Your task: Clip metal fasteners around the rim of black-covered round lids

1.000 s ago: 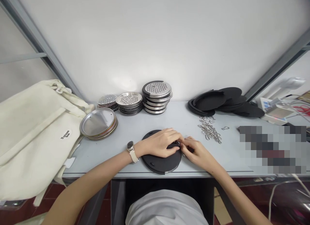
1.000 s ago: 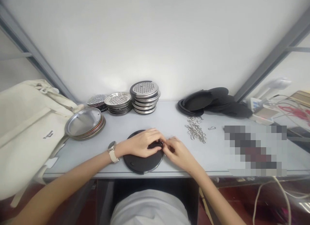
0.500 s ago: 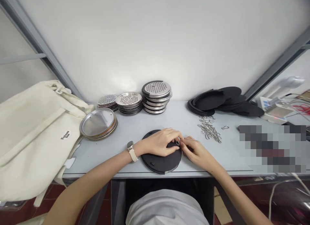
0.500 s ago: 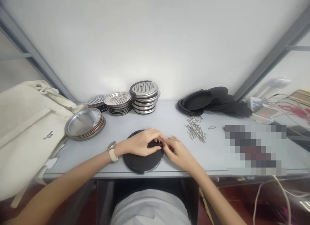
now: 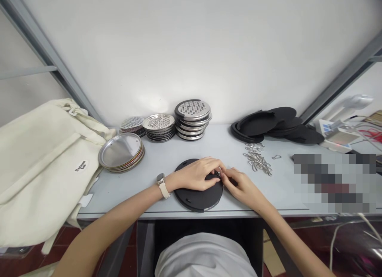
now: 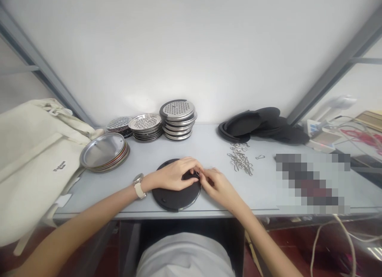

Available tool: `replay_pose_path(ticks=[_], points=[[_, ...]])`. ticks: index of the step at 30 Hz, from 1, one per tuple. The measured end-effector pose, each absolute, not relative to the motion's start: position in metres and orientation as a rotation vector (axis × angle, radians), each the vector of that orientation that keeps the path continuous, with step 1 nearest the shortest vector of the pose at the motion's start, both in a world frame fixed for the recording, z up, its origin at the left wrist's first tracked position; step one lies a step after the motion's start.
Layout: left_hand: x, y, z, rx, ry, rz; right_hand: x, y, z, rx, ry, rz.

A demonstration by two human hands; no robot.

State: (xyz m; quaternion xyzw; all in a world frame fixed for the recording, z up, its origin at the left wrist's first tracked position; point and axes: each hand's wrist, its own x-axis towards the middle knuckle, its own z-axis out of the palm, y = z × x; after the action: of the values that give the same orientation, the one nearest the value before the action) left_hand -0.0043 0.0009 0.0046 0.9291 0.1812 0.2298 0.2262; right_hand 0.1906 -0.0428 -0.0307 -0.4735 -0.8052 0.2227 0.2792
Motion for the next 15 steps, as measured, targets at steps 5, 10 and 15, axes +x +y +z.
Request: replay_pose_path(ticks=[5, 10, 15], points=[[-0.0039, 0.0011, 0.0031, 2.595, 0.546, 0.647, 0.1897, -0.0419, -0.0284, -1.249, -2.148, 0.619], [-0.0040, 0.0020, 0.0019, 2.612, 0.556, 0.675, 0.1896, -0.0428, -0.0274, -1.274, -2.165, 0.583], [-0.0044, 0.0037, -0.0001, 2.608, 0.569, 0.667, 0.1899, -0.0430, -0.0265, -1.283, -2.181, 0.577]])
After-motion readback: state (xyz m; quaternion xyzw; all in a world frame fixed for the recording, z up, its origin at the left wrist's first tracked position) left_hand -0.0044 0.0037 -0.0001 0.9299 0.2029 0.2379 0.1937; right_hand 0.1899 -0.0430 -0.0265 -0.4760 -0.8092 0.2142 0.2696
